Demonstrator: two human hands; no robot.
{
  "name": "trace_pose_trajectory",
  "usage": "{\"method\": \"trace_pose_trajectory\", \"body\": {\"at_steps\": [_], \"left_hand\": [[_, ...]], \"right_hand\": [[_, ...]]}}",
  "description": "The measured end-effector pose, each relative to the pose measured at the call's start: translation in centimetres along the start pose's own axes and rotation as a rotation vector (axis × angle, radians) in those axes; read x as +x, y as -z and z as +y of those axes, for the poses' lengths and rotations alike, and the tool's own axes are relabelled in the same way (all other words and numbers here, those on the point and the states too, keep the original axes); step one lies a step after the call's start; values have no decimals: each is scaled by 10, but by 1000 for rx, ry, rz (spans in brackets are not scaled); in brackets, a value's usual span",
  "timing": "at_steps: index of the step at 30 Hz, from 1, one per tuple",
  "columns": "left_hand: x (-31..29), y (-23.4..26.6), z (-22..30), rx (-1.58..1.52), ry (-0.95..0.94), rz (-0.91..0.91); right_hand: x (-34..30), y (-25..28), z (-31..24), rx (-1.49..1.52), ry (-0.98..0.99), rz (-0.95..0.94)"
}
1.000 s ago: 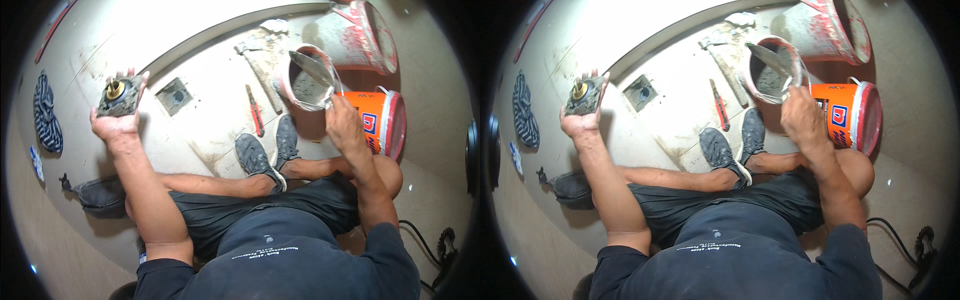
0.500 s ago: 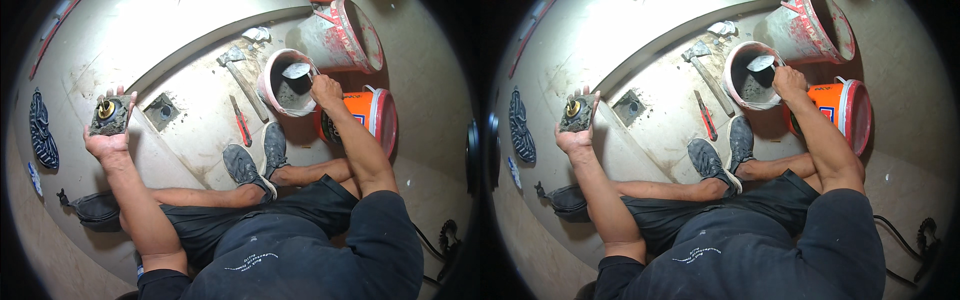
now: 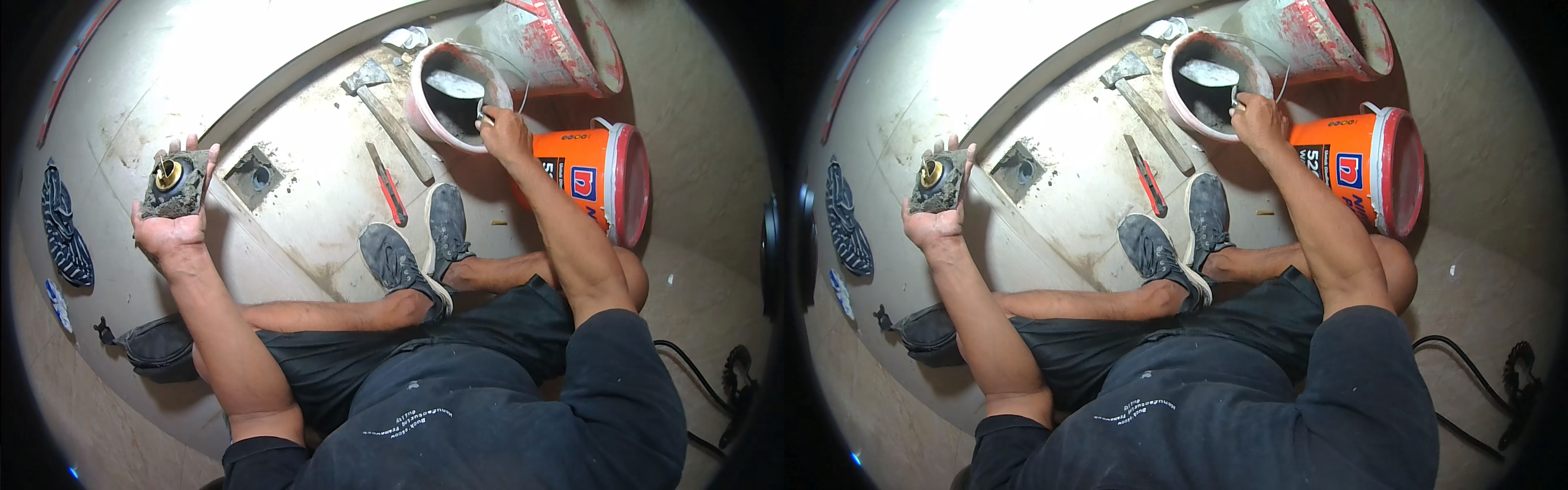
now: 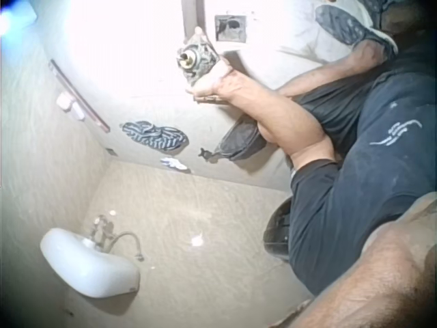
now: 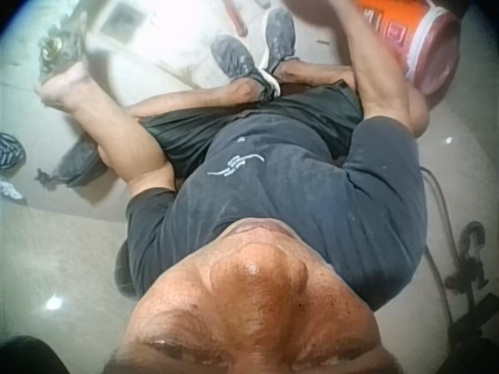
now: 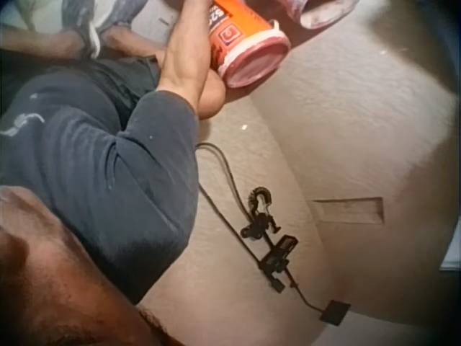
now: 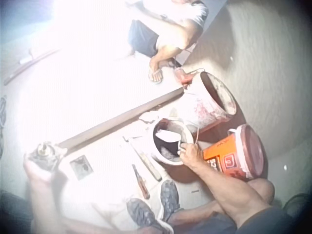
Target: The person scoops cement from a bucket using a trowel and applies it to the back of a square drain cover. They then place the cover into a floor opening and tap it with a hammer to secure it in place.
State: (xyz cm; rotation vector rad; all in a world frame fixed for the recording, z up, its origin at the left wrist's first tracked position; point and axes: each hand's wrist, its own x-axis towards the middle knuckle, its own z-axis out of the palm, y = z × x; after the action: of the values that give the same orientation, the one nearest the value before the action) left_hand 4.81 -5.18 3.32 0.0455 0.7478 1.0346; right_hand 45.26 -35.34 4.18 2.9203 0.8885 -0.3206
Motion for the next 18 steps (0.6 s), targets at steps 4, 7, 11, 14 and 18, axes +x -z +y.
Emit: {"method": "trace_pose_trajectory", "body": {"at_steps": [4, 7, 11, 14, 18], "left_hand": [[-1, -1, 1, -10, -3, 37], [-3, -2, 2, -26, -2, 15], [-3, -1, 4, -45, 3, -15], [-2, 2, 8, -58, -13, -1], [0, 6, 18, -90, -58, -8]], "right_hand": [[5, 20, 3, -104, -50, -37], [6, 18, 7, -191, -24, -22], [21, 19, -14, -231, 19, -22], [12, 17, -15, -136, 33, 28], [-7, 11, 2, -26, 75, 217]]}}
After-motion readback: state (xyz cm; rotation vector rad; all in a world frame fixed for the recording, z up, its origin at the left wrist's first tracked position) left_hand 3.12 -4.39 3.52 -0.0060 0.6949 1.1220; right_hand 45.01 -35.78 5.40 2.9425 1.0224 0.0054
